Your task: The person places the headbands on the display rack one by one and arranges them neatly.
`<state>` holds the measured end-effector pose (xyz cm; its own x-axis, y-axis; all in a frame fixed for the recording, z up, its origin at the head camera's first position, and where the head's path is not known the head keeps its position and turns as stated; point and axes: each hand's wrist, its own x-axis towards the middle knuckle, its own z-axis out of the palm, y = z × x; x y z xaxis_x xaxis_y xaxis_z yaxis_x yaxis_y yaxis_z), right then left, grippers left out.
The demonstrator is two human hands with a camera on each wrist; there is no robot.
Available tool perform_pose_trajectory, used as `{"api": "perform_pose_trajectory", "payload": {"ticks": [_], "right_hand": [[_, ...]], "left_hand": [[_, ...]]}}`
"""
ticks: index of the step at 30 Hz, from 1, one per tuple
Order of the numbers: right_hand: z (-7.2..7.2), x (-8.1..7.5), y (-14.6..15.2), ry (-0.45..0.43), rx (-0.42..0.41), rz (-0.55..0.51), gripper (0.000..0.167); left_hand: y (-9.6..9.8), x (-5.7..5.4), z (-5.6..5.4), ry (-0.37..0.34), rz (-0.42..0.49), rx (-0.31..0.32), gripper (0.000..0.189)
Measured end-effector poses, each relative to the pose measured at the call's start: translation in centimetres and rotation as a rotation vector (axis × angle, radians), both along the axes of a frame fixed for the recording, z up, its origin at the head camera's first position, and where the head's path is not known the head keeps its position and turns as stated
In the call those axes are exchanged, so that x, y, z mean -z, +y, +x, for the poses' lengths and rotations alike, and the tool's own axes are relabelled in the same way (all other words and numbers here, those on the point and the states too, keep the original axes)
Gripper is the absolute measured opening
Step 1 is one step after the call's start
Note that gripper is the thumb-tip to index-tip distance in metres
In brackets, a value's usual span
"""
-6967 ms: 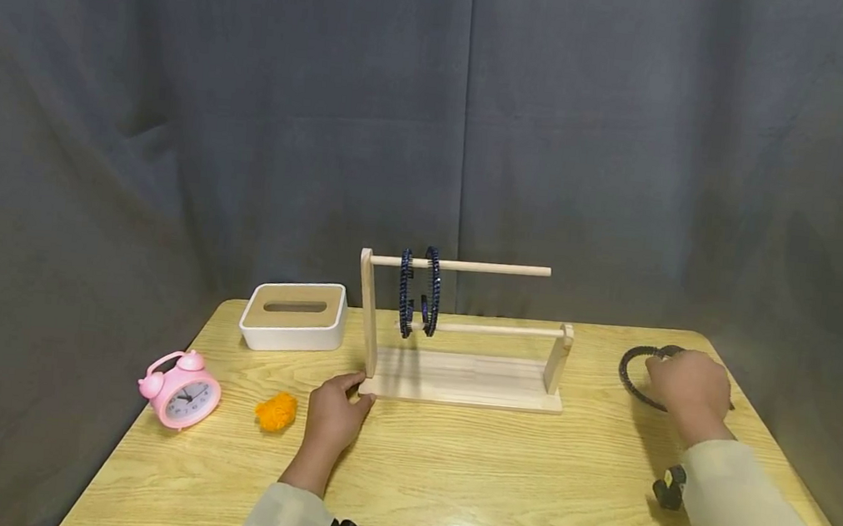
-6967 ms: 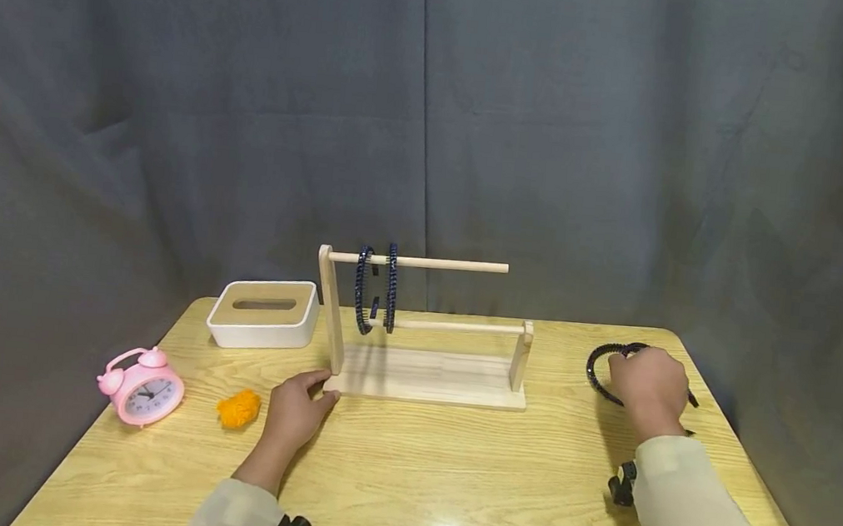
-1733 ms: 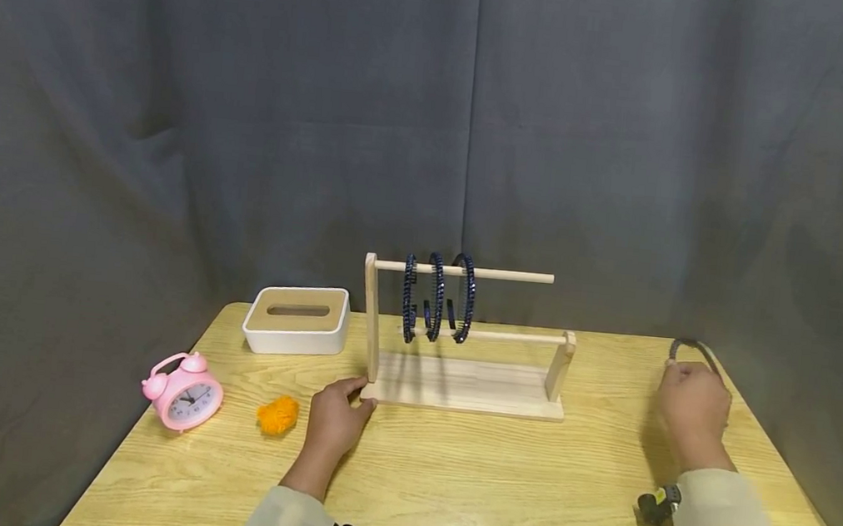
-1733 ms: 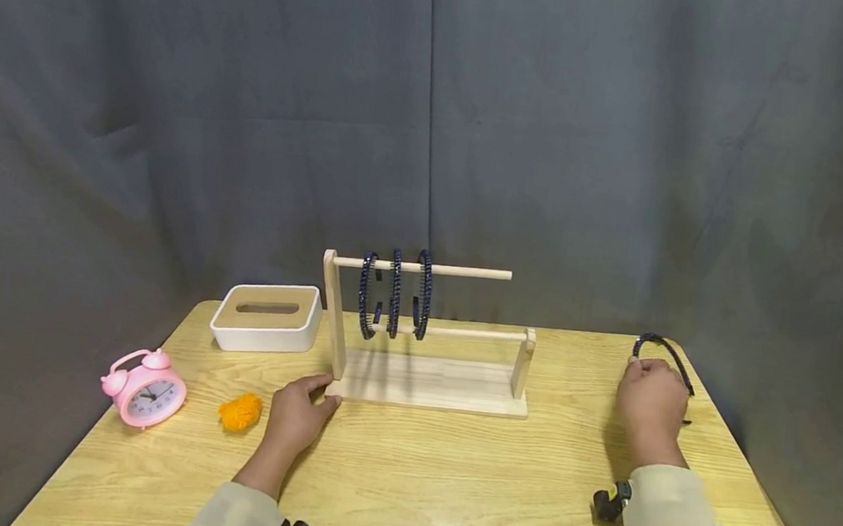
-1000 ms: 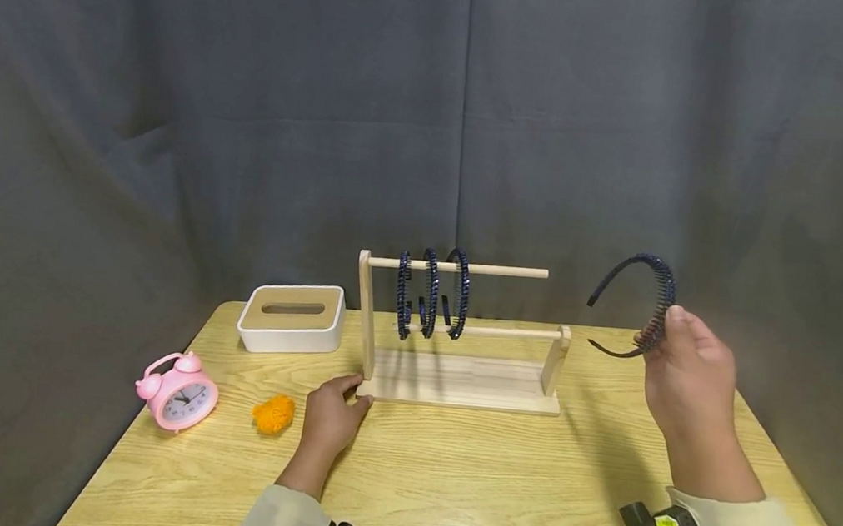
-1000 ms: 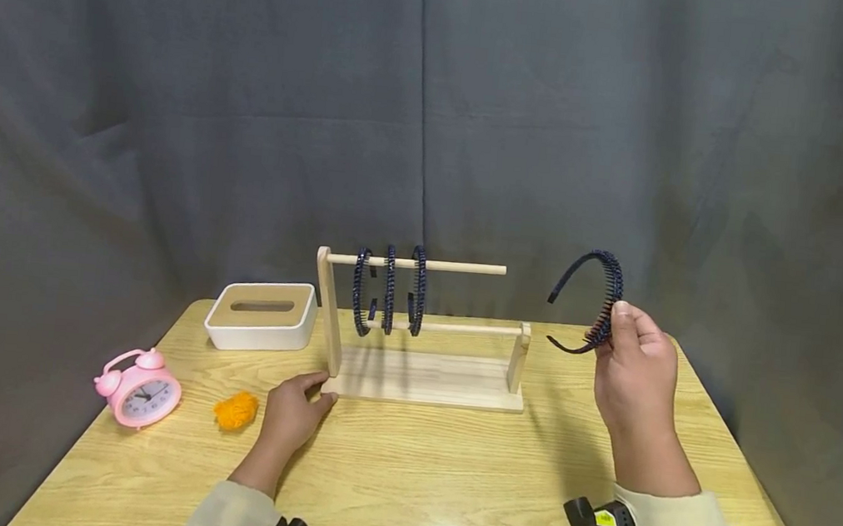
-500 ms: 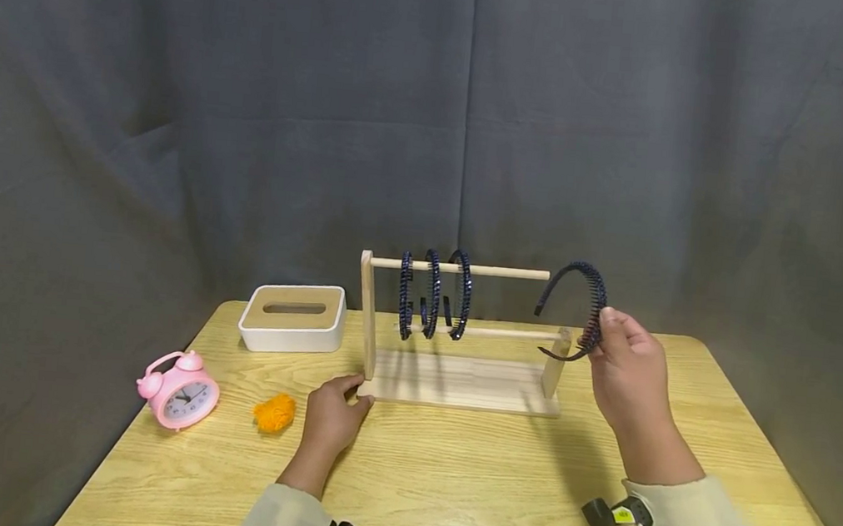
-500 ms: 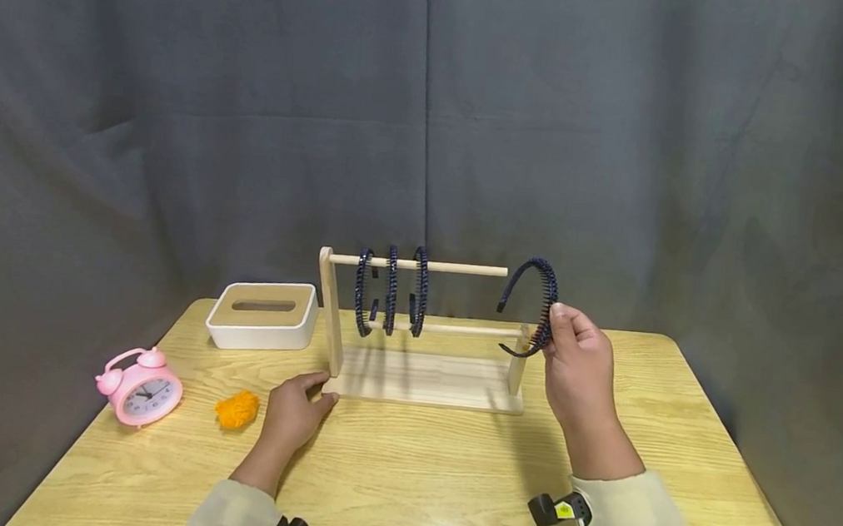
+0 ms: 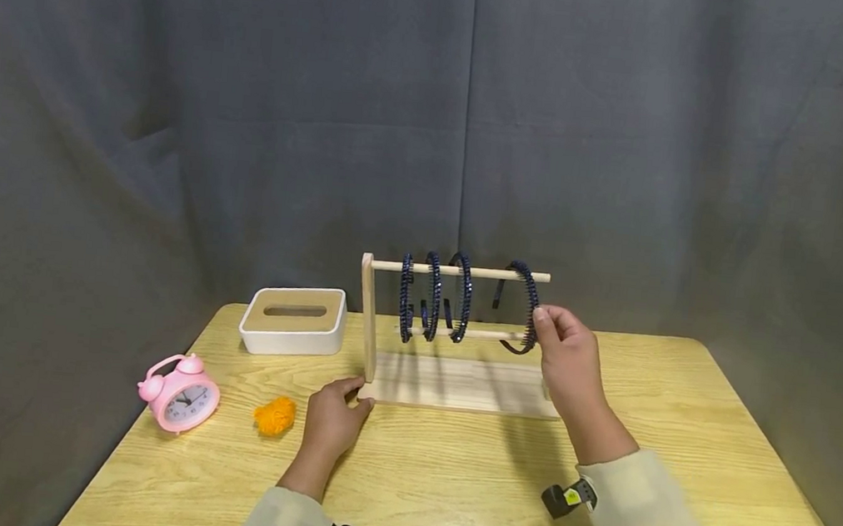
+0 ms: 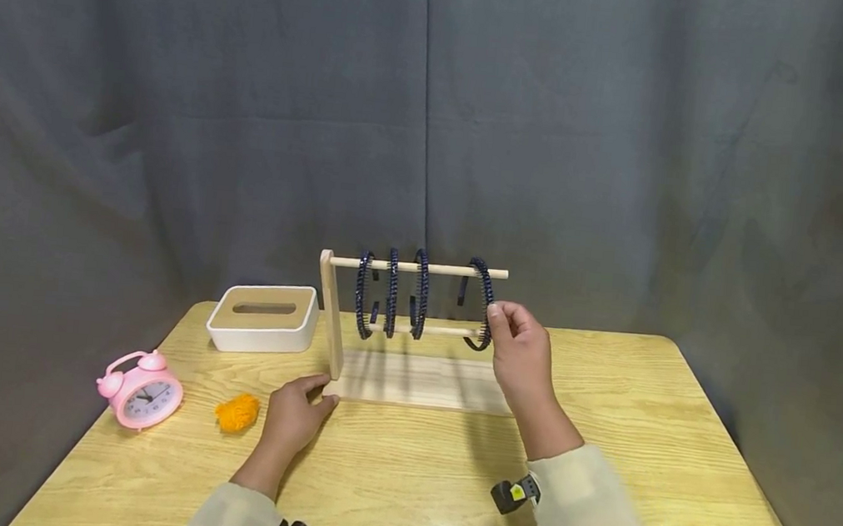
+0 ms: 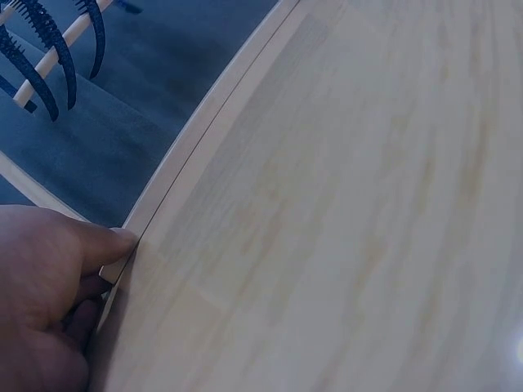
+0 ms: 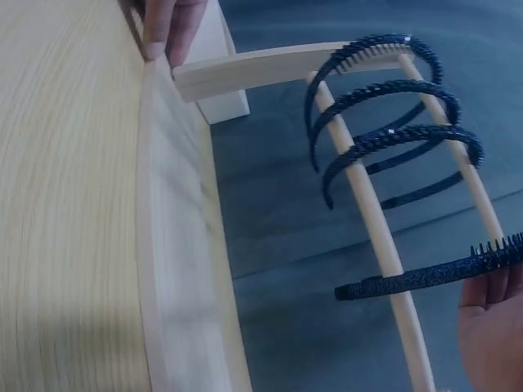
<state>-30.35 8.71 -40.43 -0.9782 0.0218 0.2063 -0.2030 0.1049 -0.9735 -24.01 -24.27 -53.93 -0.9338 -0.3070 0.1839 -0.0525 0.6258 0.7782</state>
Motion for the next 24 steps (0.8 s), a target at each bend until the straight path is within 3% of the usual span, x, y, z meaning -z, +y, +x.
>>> {"api": "perform_pose_trajectory", "payload": {"ticks": [12, 24], "right_hand": [[-0.2, 1.4, -2.3, 0.160, 0.031, 0.239, 0.034], [-0.3, 2.7, -3.1, 0.249, 0.077, 0.351, 0.026]], "left_hand": [[0.1, 0.0, -0.1, 0.017, 0.001, -0.004, 0.039], [0.0, 0.1, -0.2, 0.030, -0.013, -0.010, 0.040]]}}
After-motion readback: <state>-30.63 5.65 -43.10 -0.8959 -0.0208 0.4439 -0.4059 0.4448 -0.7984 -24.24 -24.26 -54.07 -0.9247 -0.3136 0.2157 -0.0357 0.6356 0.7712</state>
